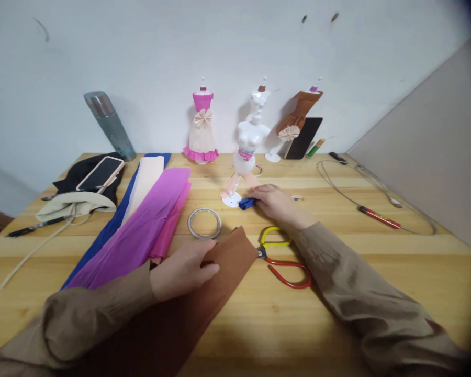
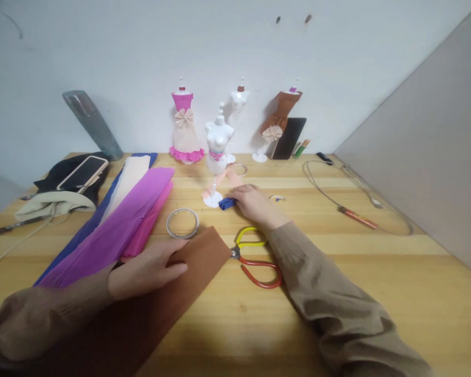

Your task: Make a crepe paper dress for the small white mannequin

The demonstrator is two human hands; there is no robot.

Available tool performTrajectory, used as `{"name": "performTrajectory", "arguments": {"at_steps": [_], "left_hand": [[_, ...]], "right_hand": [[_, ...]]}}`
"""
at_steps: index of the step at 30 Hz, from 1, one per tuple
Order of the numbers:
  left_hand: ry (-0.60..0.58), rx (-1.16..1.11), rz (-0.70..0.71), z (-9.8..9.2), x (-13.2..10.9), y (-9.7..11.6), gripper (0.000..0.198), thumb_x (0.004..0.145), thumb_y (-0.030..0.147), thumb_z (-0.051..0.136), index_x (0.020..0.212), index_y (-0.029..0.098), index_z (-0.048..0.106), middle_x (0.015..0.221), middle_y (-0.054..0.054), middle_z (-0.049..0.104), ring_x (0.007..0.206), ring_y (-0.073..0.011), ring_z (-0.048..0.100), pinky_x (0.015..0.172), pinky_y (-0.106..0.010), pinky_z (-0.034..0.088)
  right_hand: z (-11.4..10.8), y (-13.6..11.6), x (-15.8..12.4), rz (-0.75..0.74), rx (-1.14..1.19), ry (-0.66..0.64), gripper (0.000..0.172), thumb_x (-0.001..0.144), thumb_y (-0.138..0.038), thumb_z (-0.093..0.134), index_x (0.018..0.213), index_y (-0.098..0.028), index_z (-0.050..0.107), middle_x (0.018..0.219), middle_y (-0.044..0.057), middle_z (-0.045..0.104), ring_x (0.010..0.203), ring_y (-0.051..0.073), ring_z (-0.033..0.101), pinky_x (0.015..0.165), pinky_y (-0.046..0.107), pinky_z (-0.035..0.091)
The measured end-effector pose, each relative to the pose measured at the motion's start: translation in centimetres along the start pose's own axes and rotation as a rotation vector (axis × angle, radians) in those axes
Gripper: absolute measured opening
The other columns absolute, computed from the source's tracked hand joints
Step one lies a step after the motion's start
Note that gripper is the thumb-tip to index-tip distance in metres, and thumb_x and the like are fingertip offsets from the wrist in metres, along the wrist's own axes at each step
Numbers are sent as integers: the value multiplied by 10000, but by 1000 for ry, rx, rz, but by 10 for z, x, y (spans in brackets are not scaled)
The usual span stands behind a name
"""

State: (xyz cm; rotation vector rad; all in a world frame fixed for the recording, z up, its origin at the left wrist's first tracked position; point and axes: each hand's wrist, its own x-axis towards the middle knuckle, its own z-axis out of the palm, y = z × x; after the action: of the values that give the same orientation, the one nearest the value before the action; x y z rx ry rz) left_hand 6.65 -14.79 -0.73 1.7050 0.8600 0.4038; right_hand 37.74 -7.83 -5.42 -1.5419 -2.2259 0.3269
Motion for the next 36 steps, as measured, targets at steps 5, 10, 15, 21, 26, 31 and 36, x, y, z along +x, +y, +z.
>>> {"name": "performTrajectory", "arguments": {"at_steps": [5,10,15,21,26,31,36], "left_hand": [[157,121,108,2,-6,11,346,786,196,637,1128,168,682,1278,-141,631,1248,-282,532,1115,-426,350],[53,-378,-47,6,1,10,515,770,364,729,1229,164,609,1261,-159,611,927,-230,674,825,-390,538],[73,-584,14,5,7,8,523,736,407,783,1148,126,627,1044,-123,676,813,-181,676,690,-287,536],[128,-559,39,1,10,-2,400,701,465,790,802,102,657,667,-48,662,586,-126,625,524,-213,469],[136,-625,-1,5,9,-1,447,635,501,824,694,126,588,650,-26,654,549,-110,612,513,-219,495],[137,-649,-14,6,8,-1,479,635,538,817,683,126,578,650,-41,659,565,-120,617,495,-211,487],[165,-592,9,5,8,-3,448,676,539,781,698,115,640,652,-41,650,585,-117,606,500,-210,488]], "right_hand": [[-27,-13,-10,146,123,3,259,834,-230,499,878,-135,736,788,83,743,745,235,684,735,359,519],[-30,-73,-23,246,887,-104,277,812,-428,642,837,-153,664,765,52,727,683,172,684,672,299,548],[-12,-133,-38,363,1453,-348,334,727,-401,805,870,-139,654,732,38,729,614,124,694,614,226,558],[1,-147,-43,447,1335,-393,441,722,-519,784,890,-142,627,756,55,726,643,137,706,593,232,573],[9,-148,-39,348,1032,-96,415,650,-421,845,691,-191,502,591,-24,620,528,106,602,485,213,475],[9,-151,-43,291,1212,-82,336,721,-404,786,741,-198,522,562,-43,579,478,96,542,466,219,452],[6,-148,-47,252,1293,-198,399,808,-544,680,921,-176,576,773,38,653,691,142,624,556,237,507]]}}
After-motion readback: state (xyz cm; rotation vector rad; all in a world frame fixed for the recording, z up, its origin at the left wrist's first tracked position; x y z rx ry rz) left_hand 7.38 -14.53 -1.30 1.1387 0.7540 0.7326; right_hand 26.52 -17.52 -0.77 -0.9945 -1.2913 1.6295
